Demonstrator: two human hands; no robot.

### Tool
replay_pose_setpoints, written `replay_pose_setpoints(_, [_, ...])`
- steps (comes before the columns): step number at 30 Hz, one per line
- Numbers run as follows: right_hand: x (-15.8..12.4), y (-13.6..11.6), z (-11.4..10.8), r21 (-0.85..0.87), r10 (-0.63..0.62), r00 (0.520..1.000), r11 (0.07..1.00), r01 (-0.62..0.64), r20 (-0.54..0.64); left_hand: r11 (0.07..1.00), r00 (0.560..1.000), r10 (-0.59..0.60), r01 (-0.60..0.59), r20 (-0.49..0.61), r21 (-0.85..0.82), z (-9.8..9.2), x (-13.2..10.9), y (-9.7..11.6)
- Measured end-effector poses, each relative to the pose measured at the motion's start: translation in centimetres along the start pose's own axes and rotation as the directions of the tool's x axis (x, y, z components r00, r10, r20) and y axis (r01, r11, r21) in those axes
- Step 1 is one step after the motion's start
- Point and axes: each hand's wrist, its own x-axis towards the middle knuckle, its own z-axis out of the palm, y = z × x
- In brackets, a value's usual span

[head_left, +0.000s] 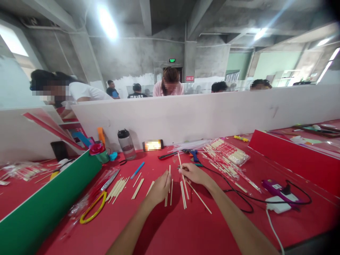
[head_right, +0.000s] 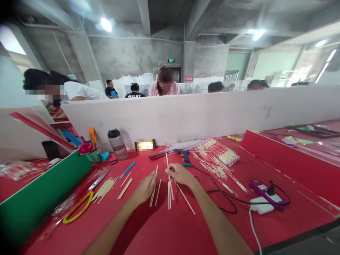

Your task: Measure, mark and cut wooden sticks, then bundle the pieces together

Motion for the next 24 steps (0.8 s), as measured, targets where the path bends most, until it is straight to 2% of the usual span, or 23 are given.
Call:
replay_pose_setpoints(4, [0.9,0.3,2.2,0.38,-0.032,0.999,0.924,0.041,-0.03,0.983,1.0,-0.002,0.007,0.026,-0.181,0.1,0.0,0.1])
replay_pose_setpoints(8, [1.6,0.7,4.1,0.531,-0.033,0.999,0.846,0.043,-0.028,0.954,0.991,0.032,0.01,0.132,-0.299,-0.3,-0.2,0.7])
replay_pose_setpoints(13, [1.8,1.1,4.6,0.615,-0.001,0.999,0.788,0.033,-0.053,0.949,0.99,0.012,0.034,0.142,-0.314,-1.5,-0.5,1.2])
replay_pose_setpoints(16, [1.8,1.2,4.5,0.629,0.007,0.996,0.776,0.049,-0.086,0.94,0.98,0.022,0.047,0.197,-0.337,-1.9,-0.7,1.4])
replay_pose_setpoints(19, [1.8,1.1,4.5,0.637,0.013,0.994,0.769,0.062,-0.112,0.912,0.966,0.019,0.088,0.256,-0.401,-1.7,-0.7,1.2])
replay_pose_setpoints(24, [1.8,0.5,4.3,0.617,0.034,0.984,0.782,0.085,-0.178,0.819,0.958,-0.012,0.173,0.285,-0.548,-0.6,0.1,-0.1])
